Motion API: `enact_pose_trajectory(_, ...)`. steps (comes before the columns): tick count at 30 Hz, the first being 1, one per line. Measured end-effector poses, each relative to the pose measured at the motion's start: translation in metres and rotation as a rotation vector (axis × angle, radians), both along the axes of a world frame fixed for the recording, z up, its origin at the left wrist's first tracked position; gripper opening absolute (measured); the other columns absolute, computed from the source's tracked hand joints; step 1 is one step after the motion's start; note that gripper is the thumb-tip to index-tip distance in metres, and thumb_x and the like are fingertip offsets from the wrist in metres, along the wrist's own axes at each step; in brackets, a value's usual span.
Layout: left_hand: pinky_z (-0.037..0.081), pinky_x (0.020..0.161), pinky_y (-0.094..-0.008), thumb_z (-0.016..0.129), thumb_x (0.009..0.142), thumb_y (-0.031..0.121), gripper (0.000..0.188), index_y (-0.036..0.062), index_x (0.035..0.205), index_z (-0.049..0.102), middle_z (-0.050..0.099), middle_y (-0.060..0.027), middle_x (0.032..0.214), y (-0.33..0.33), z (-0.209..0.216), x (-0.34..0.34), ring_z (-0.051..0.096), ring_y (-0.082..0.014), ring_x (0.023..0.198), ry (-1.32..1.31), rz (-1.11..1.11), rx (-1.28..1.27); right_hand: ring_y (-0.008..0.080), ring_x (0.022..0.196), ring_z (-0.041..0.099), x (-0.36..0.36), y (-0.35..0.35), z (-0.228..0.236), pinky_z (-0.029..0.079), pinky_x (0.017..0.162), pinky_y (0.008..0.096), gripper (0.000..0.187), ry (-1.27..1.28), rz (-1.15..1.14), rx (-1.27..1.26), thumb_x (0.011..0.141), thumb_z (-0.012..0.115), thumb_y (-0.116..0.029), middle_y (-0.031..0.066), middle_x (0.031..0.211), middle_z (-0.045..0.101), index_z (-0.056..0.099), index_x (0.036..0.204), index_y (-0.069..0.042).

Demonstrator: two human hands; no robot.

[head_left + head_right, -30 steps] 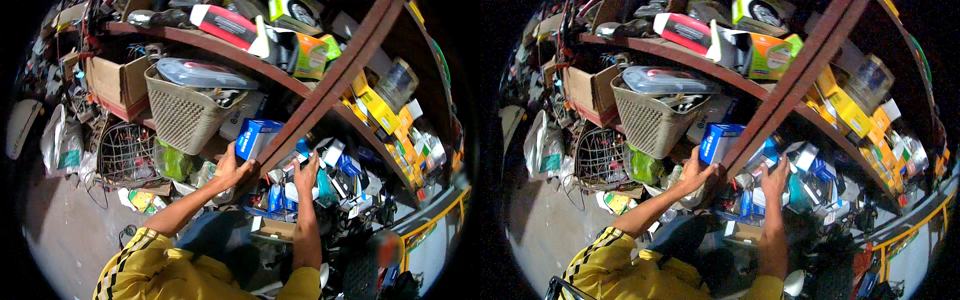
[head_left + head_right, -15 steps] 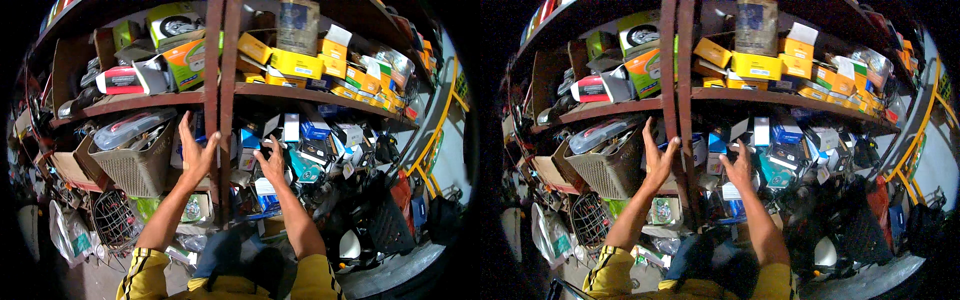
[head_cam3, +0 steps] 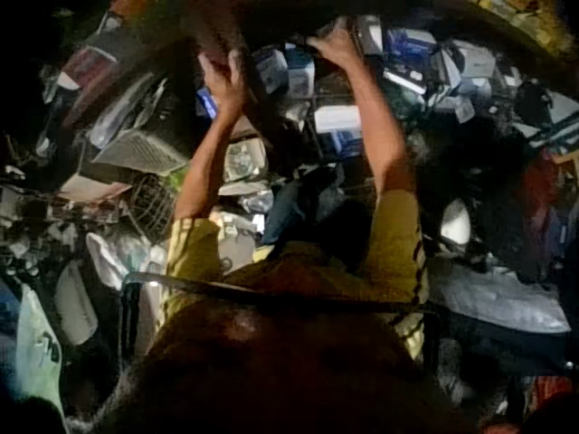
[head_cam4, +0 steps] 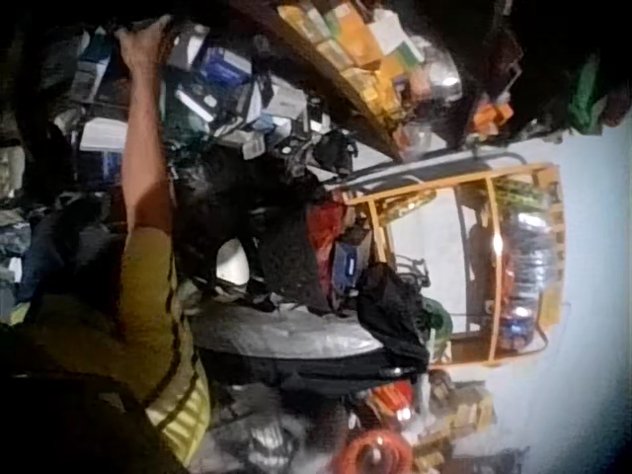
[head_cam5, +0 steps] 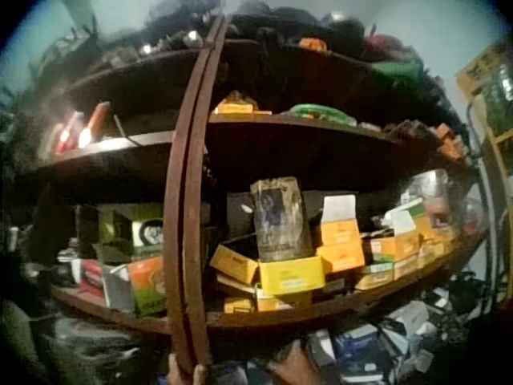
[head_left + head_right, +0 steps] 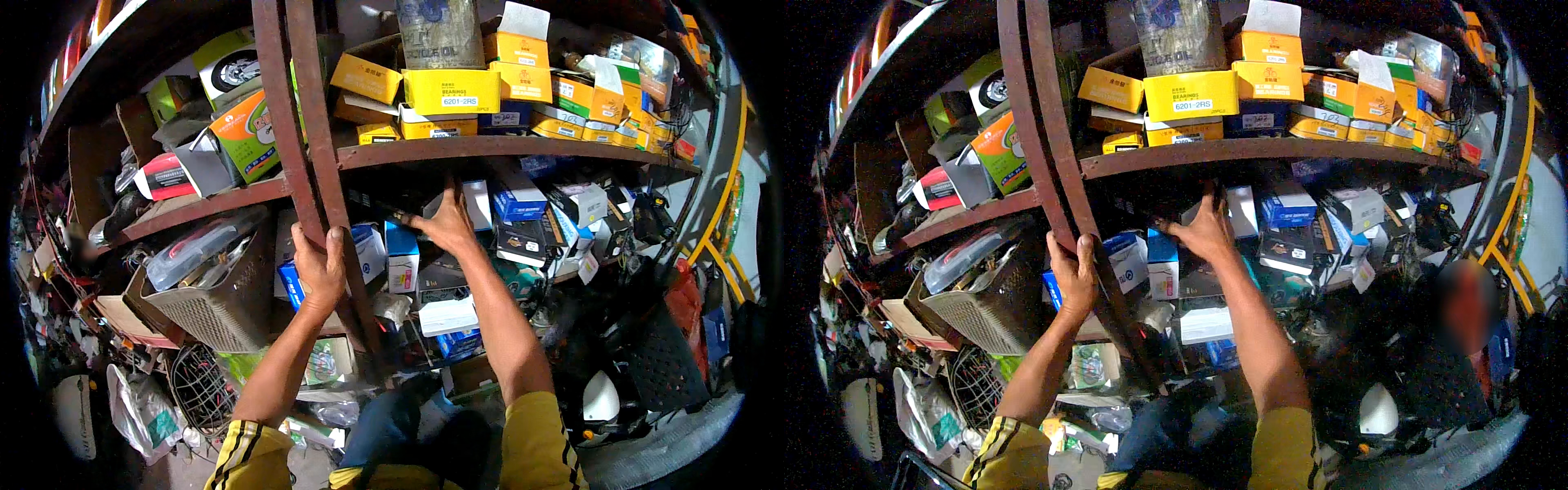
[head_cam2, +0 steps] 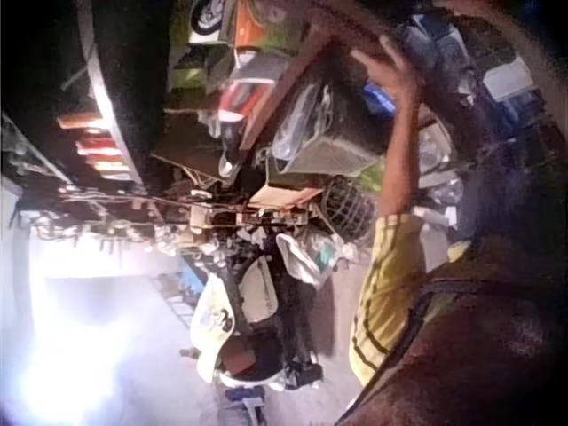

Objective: The person rummages through a cluttered shelf filled with various small boxes and electronic components. They pick up, inspect, and move several boxes around, seemingly searching for a specific item or attempting to organize the shelf.

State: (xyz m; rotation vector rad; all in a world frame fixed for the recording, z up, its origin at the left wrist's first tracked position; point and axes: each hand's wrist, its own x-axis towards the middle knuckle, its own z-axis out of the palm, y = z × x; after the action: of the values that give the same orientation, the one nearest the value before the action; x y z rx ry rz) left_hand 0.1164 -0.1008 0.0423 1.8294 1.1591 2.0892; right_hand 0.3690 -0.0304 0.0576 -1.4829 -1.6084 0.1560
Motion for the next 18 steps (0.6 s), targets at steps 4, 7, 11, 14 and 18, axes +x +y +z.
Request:
enact_pose_trajectory(4,0.047,0.071,-0.0288,0.062,0.107,0.027,0.036,0.0032,0.129,0.046,0.059,-0.0044,0.096,0.002,-0.002,-0.006,0.054,-0.0119,0.081,0.013,-0.022,0.011,0.0458,0.148,0.039,0.007,0.012,0.036,0.034,0.122,0.0478,0.109,0.178,0.152,-0.294,0.071,0.088,-0.048,0.0317,0.158,0.042,0.039,0.157,-0.003)
enact_pose_trajectory(7,0.047,0.073,-0.0289,0.061,0.108,0.026,0.034,0.0035,0.129,0.046,0.058,-0.0043,0.097,-0.001,0.000,0.000,0.054,-0.0121,0.083,-0.011,-0.064,0.038,0.0410,0.142,0.046,0.002,0.040,0.022,0.043,0.110,0.0614,0.086,0.831,0.102,-0.170,0.088,0.073,-0.050,0.0218,0.157,0.045,0.040,0.156,-0.009)
enact_pose_trajectory(11,0.046,0.074,-0.0287,0.061,0.108,0.025,0.033,0.0038,0.128,0.045,0.058,-0.0039,0.099,-0.003,-0.001,-0.002,0.054,-0.0122,0.084,-0.045,-0.100,0.011,0.0378,0.149,0.036,0.002,0.027,0.036,0.037,0.115,0.0677,0.088,1.203,0.270,-0.188,0.094,0.060,-0.063,0.0172,0.165,0.032,0.030,0.162,-0.014)
enact_pose_trajectory(14,0.046,0.074,-0.0301,0.060,0.108,0.026,0.034,0.0037,0.130,0.044,0.058,-0.0038,0.099,-0.004,0.000,-0.001,0.053,-0.0129,0.084,-0.073,-0.169,-0.046,0.0380,0.152,0.031,0.002,0.026,0.035,0.037,0.115,0.0666,0.089,1.162,0.294,-0.181,0.092,0.061,-0.066,0.0174,0.166,0.030,0.031,0.162,-0.019)
enact_pose_trajectory(18,0.048,0.079,-0.0315,0.060,0.108,0.025,0.035,0.0026,0.130,0.045,0.059,-0.0045,0.100,-0.009,0.003,-0.002,0.055,-0.0144,0.087,-0.008,-0.071,-0.043,0.0305,0.115,0.061,0.014,0.023,0.025,0.059,0.085,0.0554,0.065,1.363,0.259,-0.282,0.092,0.065,-0.061,0.0137,0.133,0.057,0.055,0.139,-0.017)
